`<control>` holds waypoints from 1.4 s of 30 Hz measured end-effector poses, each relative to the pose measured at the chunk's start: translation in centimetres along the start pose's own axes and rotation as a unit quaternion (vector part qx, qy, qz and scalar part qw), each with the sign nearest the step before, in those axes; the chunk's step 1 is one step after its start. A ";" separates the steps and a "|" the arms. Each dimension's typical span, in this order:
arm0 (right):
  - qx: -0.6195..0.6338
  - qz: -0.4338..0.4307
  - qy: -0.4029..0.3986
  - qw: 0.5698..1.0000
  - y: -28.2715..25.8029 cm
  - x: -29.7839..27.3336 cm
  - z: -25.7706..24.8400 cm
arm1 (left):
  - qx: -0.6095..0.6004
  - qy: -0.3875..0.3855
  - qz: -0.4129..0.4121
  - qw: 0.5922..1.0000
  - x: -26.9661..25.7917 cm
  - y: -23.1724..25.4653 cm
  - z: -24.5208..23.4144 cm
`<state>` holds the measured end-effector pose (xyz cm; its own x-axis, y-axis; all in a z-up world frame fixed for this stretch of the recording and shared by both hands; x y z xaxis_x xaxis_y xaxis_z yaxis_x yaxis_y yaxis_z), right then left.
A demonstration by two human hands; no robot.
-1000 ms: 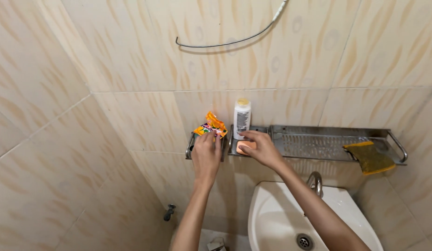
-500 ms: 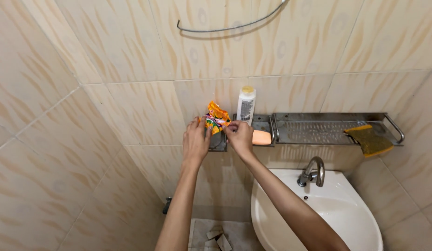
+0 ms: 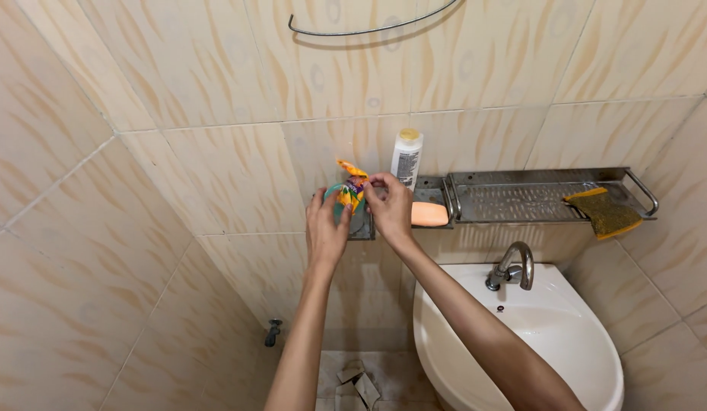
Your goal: Cleaning the sink and organizing toiletries in a bathroom.
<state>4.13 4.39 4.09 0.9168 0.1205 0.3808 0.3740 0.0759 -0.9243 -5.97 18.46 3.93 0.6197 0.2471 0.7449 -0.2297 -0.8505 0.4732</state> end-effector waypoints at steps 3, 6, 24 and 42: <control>0.015 -0.008 -0.003 1.000 -2.4 -0.5 -0.5 | -0.019 0.073 0.034 0.997 0.1 0.4 -0.5; 0.026 -0.021 -0.004 0.999 -2.8 -0.3 -1.4 | -0.115 0.072 -0.086 0.987 0.7 1.9 -1.8; 0.149 0.045 -0.097 0.983 -4.0 -3.1 -10.7 | -0.490 -0.010 -0.281 0.825 -3.3 5.0 8.8; 0.115 0.172 0.011 0.978 5.6 -5.6 -32.7 | -0.512 -0.152 -0.318 0.784 -6.0 16.6 26.2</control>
<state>5.65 -28.23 -4.05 0.9866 0.1567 0.0449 0.0036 0.2547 -0.9670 6.17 -9.32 -4.98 0.9673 0.2164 0.1323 -0.1870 0.2560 0.9484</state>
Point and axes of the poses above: each hand's wrist, its own x-axis towards the middle knuckle, its own z-axis out of the palm, y = z × x, the point moved 8 cm from there along x, towards the middle knuckle, and after that the axes turned 11 degrees about z, right-handed, at the moved point
